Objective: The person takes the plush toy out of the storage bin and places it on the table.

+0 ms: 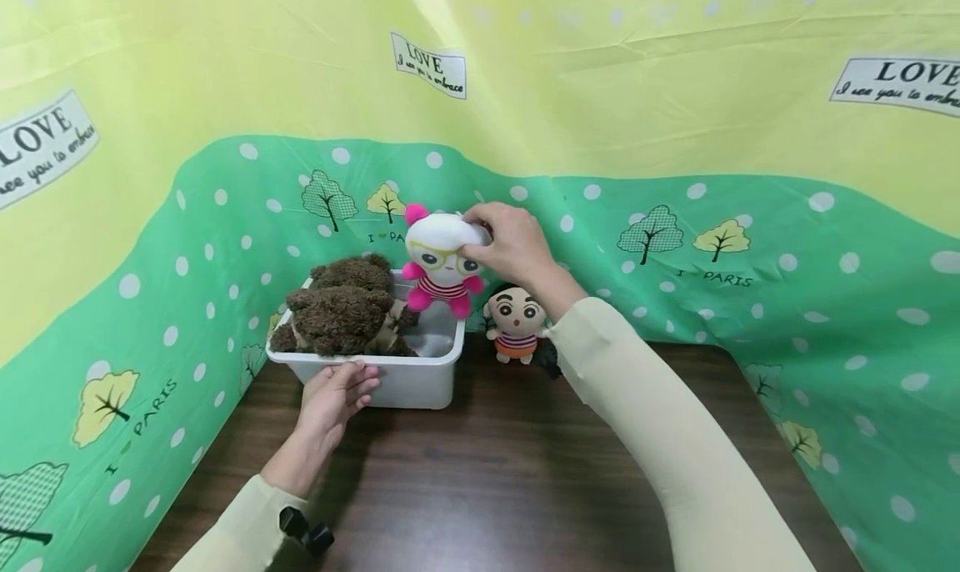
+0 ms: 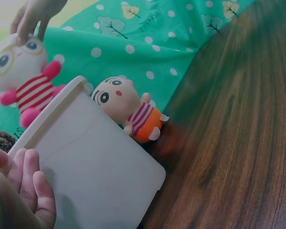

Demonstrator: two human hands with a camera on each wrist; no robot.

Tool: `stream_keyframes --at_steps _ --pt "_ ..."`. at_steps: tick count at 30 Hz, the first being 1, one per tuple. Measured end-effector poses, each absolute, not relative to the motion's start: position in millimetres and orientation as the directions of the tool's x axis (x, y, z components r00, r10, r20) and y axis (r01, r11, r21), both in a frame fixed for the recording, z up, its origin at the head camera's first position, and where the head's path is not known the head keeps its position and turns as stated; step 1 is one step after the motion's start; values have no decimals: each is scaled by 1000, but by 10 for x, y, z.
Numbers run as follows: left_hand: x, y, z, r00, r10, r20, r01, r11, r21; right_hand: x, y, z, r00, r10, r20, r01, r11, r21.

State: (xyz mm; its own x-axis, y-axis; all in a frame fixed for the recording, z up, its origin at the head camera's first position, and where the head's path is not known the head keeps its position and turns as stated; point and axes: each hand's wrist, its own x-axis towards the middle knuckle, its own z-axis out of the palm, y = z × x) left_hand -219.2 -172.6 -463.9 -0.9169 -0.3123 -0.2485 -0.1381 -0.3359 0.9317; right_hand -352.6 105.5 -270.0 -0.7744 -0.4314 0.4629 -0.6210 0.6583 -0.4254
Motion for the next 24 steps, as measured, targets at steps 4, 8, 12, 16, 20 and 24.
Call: stream_keyframes --at_steps 4,8,12,16,20,24 --pt "-2172 -1744 -4634 -918 -307 -250 -142 -334 932 -3494 1290 -2671 -780 -416 467 -611 666 -427" --pt "-2154 -1761 -4632 -916 -313 -253 -143 -335 931 -3478 1573 -2680 -795 -414 444 -594 679 -430" --pt "-2150 -1763 -4636 -916 -309 -254 -146 -334 931 -3427 1884 -2711 -841 -385 379 -534 703 -470" --pt "-2158 -1761 -4646 -918 -303 -256 -149 -335 930 -3363 2188 -2773 -872 -339 353 -478 748 -462" --pt "-2169 -1756 -4657 -920 -299 -254 -148 -335 931 -3330 2447 -2855 -894 -306 329 -435 771 -465" --pt "-2182 -1730 -4659 -921 -295 -253 -148 -336 930 -3319 2670 -2963 -915 -283 287 -391 799 -456"
